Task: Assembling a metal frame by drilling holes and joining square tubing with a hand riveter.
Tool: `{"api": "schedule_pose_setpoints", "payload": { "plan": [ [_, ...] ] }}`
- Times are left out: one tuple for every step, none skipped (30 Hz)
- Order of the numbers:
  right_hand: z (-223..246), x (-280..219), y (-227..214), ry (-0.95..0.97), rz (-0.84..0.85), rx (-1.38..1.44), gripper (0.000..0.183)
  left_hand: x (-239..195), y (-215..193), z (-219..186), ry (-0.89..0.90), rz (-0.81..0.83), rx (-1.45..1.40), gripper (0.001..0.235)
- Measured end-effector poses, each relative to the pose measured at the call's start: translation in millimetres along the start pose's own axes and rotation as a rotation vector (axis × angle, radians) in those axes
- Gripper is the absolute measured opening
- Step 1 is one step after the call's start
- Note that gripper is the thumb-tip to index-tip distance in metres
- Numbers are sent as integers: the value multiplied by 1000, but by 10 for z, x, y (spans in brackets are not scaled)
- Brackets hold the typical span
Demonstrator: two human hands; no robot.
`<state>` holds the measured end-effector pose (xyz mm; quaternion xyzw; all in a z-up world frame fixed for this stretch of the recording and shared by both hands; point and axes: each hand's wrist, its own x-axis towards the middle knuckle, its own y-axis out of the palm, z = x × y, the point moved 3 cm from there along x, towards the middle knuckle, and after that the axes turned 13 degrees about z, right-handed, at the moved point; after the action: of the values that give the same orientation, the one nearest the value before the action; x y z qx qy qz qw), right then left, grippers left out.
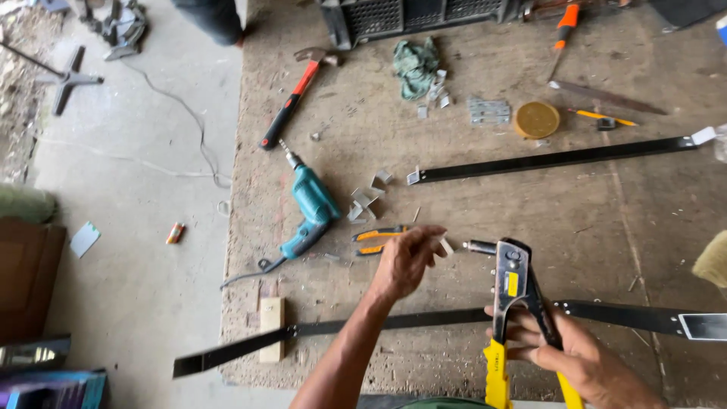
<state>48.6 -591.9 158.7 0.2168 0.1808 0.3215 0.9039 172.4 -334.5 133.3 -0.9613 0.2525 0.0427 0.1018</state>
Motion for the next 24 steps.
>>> {"api": "schedule_pose_setpoints", "payload": {
  "plan": [
    [58,22,35,13,13,0,68,-144,10,-40,-7,-16,-5,30],
    [98,51,65,68,7,24,69,-290,15,-84,26,-38,-101,27],
    [136,80,99,123,1,47,70,-439,21,-129,61,-60,-196,24],
    [134,96,134,136,16,45,70,-520,28,-88,56,-80,-200,24],
    [127,108,169,163,25,51,68,-605,35,-51,72,-114,-226,23],
    [121,120,188,188,33,53,67,-675,49,-9,92,-149,-251,22],
    [99,137,218,200,49,47,67,-745,48,-16,91,-168,-254,22],
    [68,145,237,250,14,35,66,-813,52,-28,94,-173,-260,23],
    [40,153,252,301,-20,21,66,-876,57,-42,96,-178,-266,24],
    [20,171,284,311,-8,16,66,-925,63,-12,95,-195,-269,24],
    [2,189,315,315,8,26,67,-972,70,11,113,-210,-266,23],
    [-25,198,356,320,23,38,67,-1029,80,33,129,-224,-262,22],
    [-26,211,415,329,34,34,67,-1090,79,46,127,-239,-265,22],
    [-10,235,487,271,98,60,67,-1140,79,62,114,-241,-284,22],
    [10,256,554,214,163,86,67,-1185,81,75,101,-244,-304,23],
    [50,281,657,219,172,85,67,-1239,75,59,100,-254,-304,23],
    [54,286,702,362,-14,80,62,-1291,67,42,84,-275,-280,23],
    [63,274,752,507,-200,77,62,-1334,57,23,70,-293,-255,23],
    [-46,254,659,509,-194,74,62,-1379,38,21,71,-300,-254,23],
    [-120,254,616,381,-2,43,56,-1424,28,4,104,-303,-216,23],
    [-190,240,575,256,192,15,55,-1465,20,-15,137,-305,-179,23],
    [-86,269,731,255,193,14,55,-1486,18,-5,139,-306,-178,23],
    [-16,280,839,385,28,27,54,-1503,16,4,136,-307,-171,23],
    [64,286,948,516,-135,40,59,-1515,7,9,134,-308,-163,24]
  ]
}}
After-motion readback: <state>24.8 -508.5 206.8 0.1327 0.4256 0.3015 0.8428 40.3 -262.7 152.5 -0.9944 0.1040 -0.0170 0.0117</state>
